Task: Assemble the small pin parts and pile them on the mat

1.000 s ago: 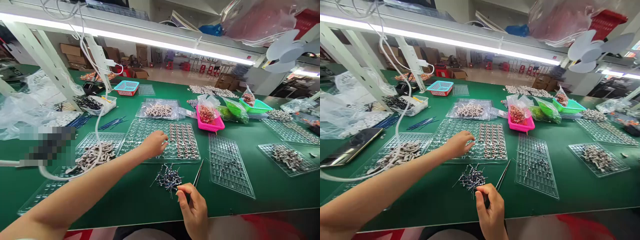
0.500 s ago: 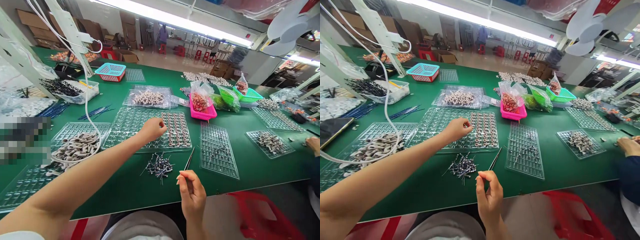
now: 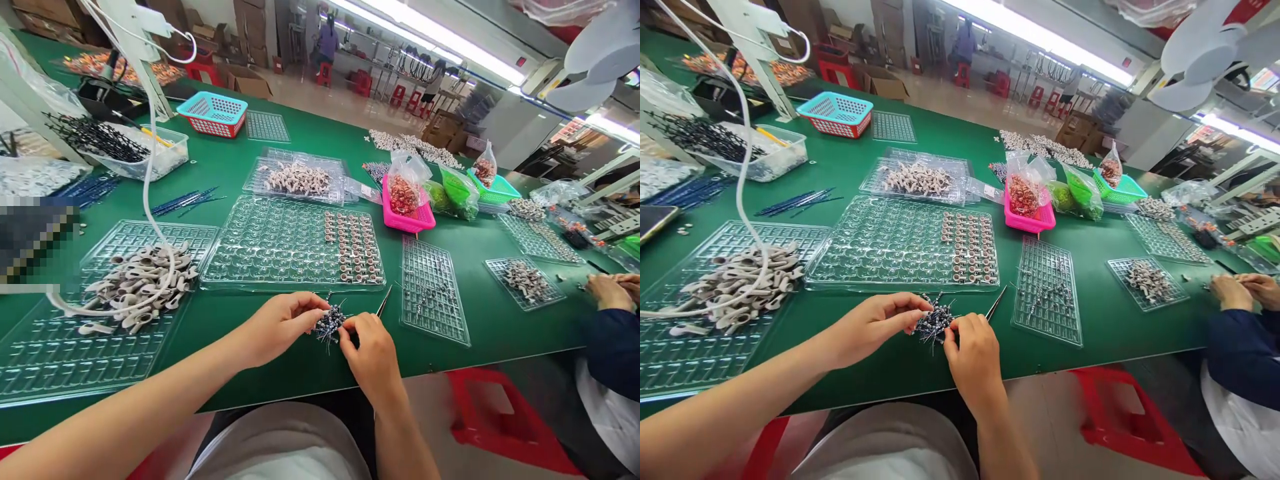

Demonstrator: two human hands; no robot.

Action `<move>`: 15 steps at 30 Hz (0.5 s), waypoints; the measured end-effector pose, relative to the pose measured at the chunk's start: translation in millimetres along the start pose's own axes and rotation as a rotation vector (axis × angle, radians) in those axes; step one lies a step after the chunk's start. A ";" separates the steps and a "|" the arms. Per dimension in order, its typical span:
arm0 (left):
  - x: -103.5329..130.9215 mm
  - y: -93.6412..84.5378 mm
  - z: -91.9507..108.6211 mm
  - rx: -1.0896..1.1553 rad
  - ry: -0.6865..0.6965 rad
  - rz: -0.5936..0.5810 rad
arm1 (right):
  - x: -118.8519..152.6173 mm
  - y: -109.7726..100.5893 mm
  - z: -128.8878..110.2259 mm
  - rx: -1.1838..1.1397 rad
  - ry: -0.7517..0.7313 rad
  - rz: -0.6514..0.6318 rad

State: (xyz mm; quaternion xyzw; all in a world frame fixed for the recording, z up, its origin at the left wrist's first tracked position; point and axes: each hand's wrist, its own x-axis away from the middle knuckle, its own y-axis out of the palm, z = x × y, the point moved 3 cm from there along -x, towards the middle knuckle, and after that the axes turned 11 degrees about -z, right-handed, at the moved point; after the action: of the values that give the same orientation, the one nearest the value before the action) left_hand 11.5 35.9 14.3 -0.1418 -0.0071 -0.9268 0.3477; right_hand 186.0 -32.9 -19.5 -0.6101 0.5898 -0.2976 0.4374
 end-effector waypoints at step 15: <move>-8.4 -2.2 -12.6 0.384 -0.029 -0.078 | 9.2 -19.2 6.4 -0.636 0.230 -0.074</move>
State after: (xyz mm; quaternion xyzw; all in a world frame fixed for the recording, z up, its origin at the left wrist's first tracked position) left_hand 12.9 41.6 0.2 -0.0861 -0.1944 -0.9190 0.3321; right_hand 201.6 -42.2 -6.7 -0.6995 0.6759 -0.1813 0.1448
